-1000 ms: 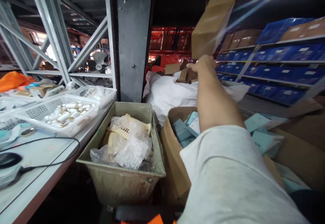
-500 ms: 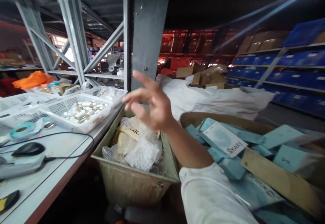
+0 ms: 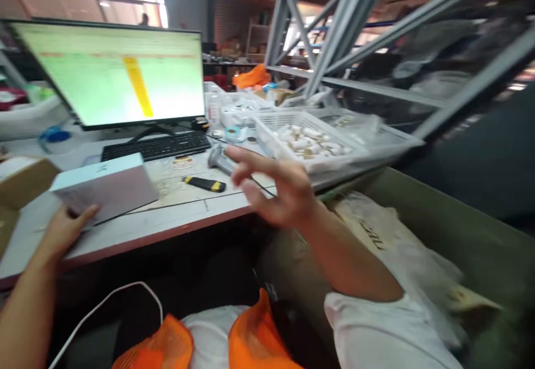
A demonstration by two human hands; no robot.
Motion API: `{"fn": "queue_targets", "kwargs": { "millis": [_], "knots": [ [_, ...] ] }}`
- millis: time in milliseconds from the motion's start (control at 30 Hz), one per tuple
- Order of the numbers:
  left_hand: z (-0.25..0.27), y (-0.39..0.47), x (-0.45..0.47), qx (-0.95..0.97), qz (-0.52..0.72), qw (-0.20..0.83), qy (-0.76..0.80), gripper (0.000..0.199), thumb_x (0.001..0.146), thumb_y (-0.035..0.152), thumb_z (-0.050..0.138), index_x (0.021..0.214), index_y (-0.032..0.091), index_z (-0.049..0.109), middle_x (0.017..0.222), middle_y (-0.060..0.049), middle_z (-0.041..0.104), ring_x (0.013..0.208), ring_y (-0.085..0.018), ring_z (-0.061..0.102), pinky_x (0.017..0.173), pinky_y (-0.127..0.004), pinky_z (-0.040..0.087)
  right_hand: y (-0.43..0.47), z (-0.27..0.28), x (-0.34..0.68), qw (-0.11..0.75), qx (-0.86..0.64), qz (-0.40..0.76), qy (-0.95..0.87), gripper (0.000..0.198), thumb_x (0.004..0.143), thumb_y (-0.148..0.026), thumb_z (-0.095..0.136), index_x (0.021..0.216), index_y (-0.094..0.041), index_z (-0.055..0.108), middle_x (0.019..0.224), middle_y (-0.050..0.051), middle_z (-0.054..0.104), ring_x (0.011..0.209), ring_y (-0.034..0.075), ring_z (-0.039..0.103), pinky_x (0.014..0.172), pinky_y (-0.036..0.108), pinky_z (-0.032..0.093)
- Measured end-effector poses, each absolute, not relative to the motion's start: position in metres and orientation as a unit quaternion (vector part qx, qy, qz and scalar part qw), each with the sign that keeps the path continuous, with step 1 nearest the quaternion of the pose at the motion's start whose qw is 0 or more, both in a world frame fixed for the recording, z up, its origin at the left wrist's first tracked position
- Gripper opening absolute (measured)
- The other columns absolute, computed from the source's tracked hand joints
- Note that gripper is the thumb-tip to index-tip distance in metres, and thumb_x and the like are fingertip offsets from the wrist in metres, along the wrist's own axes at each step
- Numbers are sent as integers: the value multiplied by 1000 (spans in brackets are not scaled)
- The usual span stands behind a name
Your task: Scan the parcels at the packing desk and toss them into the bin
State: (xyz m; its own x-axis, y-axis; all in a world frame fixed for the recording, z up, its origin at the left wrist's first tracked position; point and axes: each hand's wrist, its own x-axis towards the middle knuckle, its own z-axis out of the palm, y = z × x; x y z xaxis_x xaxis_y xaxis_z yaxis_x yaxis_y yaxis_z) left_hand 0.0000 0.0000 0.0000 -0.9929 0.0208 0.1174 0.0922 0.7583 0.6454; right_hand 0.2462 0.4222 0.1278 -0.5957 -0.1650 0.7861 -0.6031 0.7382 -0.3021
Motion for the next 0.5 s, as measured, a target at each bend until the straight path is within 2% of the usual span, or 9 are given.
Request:
{"fn": "queue_targets", "kwargs": {
  "millis": [67,133,267,367,500],
  "knots": [
    [-7,-14,2,-23,-397,42,-916,76,88,73,64,132,11,60,129,-8,74,119,-31,68,111,-47,53,450,115,170,393,164,258,-867,48,95,-33,61,142,-31,66,106,5,78,95,25,73,96,45,61],
    [-12,-14,2,-54,-451,32,-891,85,83,72,70,138,8,57,138,-13,69,125,-33,65,115,-47,49,479,88,111,367,87,225,-899,43,93,-38,60,131,-23,73,114,11,76,108,30,70,105,52,56],
    [-22,-7,-5,-97,-521,40,-847,90,75,74,76,136,10,59,137,-19,70,126,-36,66,114,-48,51,528,21,54,288,21,190,-938,51,89,-49,61,126,-17,75,128,18,71,123,37,65,114,58,49],
    [-31,-8,-10,-111,-543,34,-832,89,76,74,76,137,12,60,138,-20,69,126,-37,67,112,-49,53,563,-5,39,324,-10,180,-929,54,91,-57,54,123,-20,76,130,18,70,127,38,62,116,59,47],
    [-32,-9,-8,-105,-547,28,-830,89,78,73,77,142,14,58,139,-19,69,126,-38,67,111,-48,53,602,-9,24,312,-18,188,-931,54,84,-64,58,114,-24,79,125,17,72,128,40,62,116,61,47]
  ]
}}
